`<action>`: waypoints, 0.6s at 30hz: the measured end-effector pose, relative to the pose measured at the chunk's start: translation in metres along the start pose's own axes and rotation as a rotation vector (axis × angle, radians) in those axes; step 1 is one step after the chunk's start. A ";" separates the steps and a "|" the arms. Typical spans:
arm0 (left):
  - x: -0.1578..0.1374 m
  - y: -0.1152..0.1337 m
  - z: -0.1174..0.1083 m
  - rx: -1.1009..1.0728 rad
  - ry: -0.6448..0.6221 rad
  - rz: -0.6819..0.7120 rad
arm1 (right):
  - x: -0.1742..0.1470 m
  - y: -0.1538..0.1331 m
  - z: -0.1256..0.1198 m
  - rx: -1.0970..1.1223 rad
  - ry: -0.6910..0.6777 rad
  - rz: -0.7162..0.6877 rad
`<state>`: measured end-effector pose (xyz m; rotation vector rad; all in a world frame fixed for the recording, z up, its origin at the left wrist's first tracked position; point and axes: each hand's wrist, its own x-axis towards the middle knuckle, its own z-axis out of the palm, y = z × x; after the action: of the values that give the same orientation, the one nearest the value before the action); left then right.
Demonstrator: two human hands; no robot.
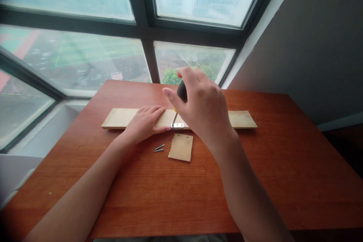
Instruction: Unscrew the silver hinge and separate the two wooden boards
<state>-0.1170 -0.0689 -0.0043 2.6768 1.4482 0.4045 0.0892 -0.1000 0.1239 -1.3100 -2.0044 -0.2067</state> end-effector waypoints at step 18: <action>0.000 0.000 -0.001 0.002 -0.014 0.013 | -0.003 -0.009 -0.003 0.120 -0.080 -0.061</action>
<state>-0.1172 -0.0685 -0.0033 2.6859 1.4296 0.3849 0.0834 -0.1083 0.1265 -1.2003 -2.0920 -0.0620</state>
